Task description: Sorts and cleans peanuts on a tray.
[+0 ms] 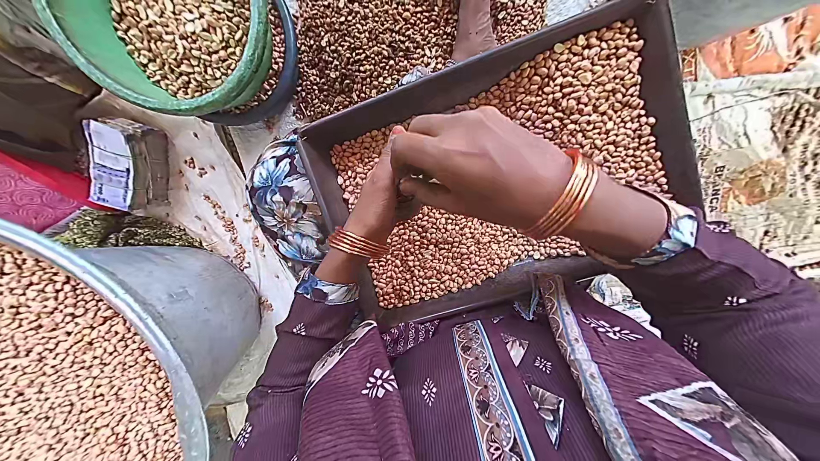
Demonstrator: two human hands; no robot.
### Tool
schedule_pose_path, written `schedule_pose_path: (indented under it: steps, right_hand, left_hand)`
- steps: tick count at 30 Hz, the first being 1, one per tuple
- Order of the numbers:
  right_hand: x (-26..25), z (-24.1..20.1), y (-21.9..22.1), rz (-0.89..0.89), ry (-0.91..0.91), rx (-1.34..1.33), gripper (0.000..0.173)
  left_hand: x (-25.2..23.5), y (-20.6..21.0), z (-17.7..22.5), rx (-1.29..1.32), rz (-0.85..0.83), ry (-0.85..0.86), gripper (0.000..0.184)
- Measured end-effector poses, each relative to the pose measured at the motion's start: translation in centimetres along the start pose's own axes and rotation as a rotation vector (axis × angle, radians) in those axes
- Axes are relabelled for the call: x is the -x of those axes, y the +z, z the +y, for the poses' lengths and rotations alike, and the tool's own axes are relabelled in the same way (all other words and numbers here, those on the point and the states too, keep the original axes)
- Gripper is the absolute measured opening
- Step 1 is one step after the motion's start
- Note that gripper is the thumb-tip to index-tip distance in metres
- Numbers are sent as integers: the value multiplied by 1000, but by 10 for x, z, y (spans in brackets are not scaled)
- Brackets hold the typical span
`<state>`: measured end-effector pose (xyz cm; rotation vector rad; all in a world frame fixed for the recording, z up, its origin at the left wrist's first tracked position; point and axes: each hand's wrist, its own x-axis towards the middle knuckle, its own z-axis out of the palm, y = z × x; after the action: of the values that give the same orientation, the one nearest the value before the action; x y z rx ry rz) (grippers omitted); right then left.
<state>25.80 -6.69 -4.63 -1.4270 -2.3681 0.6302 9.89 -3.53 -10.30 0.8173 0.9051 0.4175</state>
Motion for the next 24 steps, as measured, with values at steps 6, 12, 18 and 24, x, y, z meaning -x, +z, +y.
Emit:
schedule_pose_path:
  steps: [6,12,18,24]
  right_hand:
    - [34,4,-11,180,-37,-16,20]
    - [54,38,9,52,79,-89,18]
    - [41,39,34,-60,21,-170,16]
    - [41,42,3,-29,72,-94,29]
  left_hand:
    - [-8,-5,5,-146,-247,63,44]
    - [62,-31,17,-1651,-190,6,28]
    - [96,3,-4,-2070,-171,-448,17]
    - [90,15,-20,-2032,-100,-532,29]
